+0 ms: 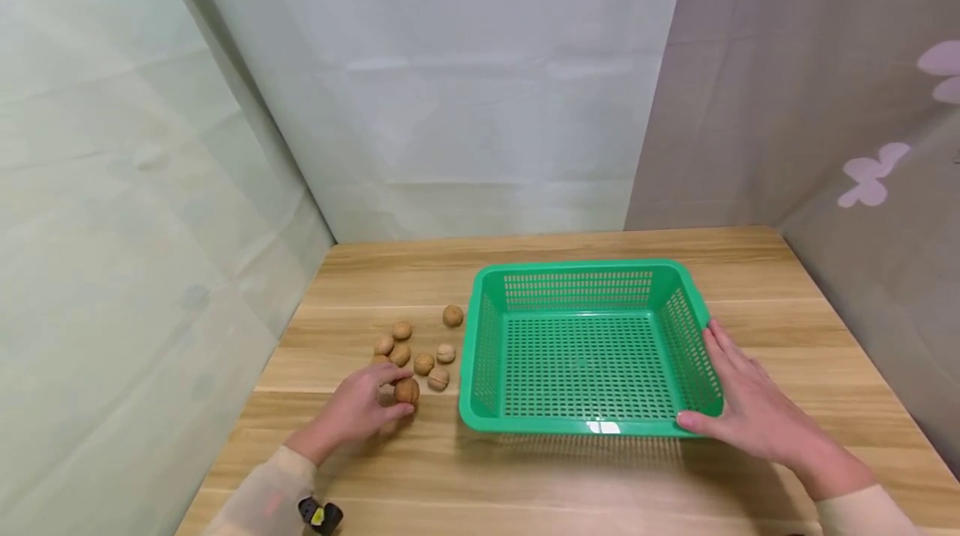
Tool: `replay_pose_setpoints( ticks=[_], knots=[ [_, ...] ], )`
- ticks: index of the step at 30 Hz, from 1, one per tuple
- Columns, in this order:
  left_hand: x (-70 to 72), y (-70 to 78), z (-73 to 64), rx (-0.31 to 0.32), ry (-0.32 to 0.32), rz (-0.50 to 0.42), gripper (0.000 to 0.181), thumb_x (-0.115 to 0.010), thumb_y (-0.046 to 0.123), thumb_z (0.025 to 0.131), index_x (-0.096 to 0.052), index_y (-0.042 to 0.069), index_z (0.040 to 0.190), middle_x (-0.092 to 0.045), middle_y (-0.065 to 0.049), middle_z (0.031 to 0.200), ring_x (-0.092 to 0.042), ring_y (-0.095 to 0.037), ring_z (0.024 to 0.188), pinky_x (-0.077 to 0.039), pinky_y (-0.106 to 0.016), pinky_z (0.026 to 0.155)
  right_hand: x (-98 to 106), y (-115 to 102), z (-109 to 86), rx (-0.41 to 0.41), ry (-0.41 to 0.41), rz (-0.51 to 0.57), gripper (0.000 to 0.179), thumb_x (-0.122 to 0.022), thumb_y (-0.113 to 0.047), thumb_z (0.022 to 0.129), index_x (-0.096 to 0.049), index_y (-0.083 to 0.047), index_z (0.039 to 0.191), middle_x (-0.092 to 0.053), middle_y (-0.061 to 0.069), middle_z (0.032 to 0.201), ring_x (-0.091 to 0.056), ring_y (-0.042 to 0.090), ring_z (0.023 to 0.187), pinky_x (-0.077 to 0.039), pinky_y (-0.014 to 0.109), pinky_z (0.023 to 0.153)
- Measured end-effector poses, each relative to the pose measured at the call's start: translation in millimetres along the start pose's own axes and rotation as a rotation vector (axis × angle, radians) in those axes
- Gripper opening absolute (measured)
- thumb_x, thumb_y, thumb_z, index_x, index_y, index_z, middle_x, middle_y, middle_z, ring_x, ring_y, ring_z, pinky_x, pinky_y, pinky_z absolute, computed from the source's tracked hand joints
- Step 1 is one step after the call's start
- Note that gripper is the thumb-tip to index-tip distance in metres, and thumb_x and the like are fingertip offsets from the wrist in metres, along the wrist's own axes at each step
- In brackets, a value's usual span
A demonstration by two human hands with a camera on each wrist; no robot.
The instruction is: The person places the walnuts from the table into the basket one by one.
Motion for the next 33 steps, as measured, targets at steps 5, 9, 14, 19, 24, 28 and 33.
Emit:
replay_pose_setpoints(
  ticks=[5,9,14,19,24,28,33],
  knots=[
    [30.2,36.6,23.6,-0.116,0.084,-0.002,0.045,-0.077,0.032,0.073,-0.065,0.014,0.112,-0.061,0.002,0.109,-0.055,-0.014,0.101,-0.047,-0.033,0.084,-0.5,0.7,0.1,-0.004,0.005,-0.005,0.112,-0.078,-0.033,0.07,-0.002,-0.003,0.146,0.008,0.008,0.151,-0.006,0.043,0.133,0.004,0.053,0.104],
    [48.9,66.9,45.8,-0.204,0.109,-0.016,0.045,-0.076,0.032,0.074,-0.064,0.015,0.114,-0.06,0.006,0.105,-0.054,-0.007,0.094,-0.047,-0.027,0.079,-0.8,1.1,-0.4,-0.007,0.012,-0.004,0.111,-0.078,-0.034,0.07,-0.002,-0.003,0.146,0.008,0.008,0.152,-0.005,0.042,0.133,0.005,0.054,0.104],
    [58.5,98.2,72.6,-0.309,0.099,-0.031,0.044,-0.075,0.03,0.075,-0.065,0.012,0.114,-0.06,0.004,0.104,-0.054,-0.008,0.094,-0.047,-0.026,0.078,-0.6,0.4,-0.5,-0.001,0.021,-0.01,0.111,-0.078,-0.034,0.07,-0.003,-0.003,0.146,0.007,0.008,0.152,-0.005,0.043,0.133,0.004,0.057,0.103],
    [54.6,116.1,101.1,-0.339,0.037,-0.017,0.047,-0.071,0.034,0.078,-0.062,0.012,0.118,-0.06,0.003,0.105,-0.054,-0.008,0.089,-0.047,-0.023,0.075,-0.7,0.7,-0.2,-0.005,0.019,-0.016,0.112,-0.078,-0.035,0.07,-0.002,-0.003,0.146,0.008,0.008,0.151,-0.006,0.043,0.133,0.004,0.056,0.103],
    [40.7,125.0,134.5,-0.3,-0.051,-0.037,0.051,-0.07,0.035,0.08,-0.058,0.01,0.123,-0.059,0.002,0.109,-0.056,-0.01,0.093,-0.047,-0.025,0.079,0.3,0.2,0.0,-0.002,0.025,-0.023,0.113,-0.079,-0.036,0.069,-0.003,-0.003,0.146,0.006,0.009,0.151,-0.008,0.044,0.133,0.004,0.057,0.102],
    [24.7,133.0,159.4,-0.278,-0.108,-0.042,0.051,-0.07,0.034,0.08,-0.058,0.009,0.123,-0.06,0.004,0.107,-0.055,-0.008,0.097,-0.045,-0.025,0.082,-0.4,0.5,-1.0,0.004,0.03,-0.026,0.113,-0.079,-0.035,0.068,-0.004,-0.003,0.146,0.006,0.009,0.151,-0.007,0.042,0.133,0.006,0.058,0.102],
    [-0.3,140.8,186.4,-0.262,-0.191,-0.051,0.049,-0.069,0.033,0.081,-0.058,0.011,0.124,-0.061,0.008,0.103,-0.054,-0.003,0.091,-0.045,-0.02,0.076,-3.6,2.2,-1.7,0.006,0.024,-0.024,0.113,-0.079,-0.035,0.069,-0.003,-0.003,0.146,0.007,0.009,0.151,-0.005,0.04,0.134,0.01,0.053,0.102]
  ],
)
Point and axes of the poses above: each hand's wrist, its own z-axis towards the middle knuckle, its own x-axis out of the back of the hand, y = z × x, the point moved 9 cm from there along z, towards the middle knuckle
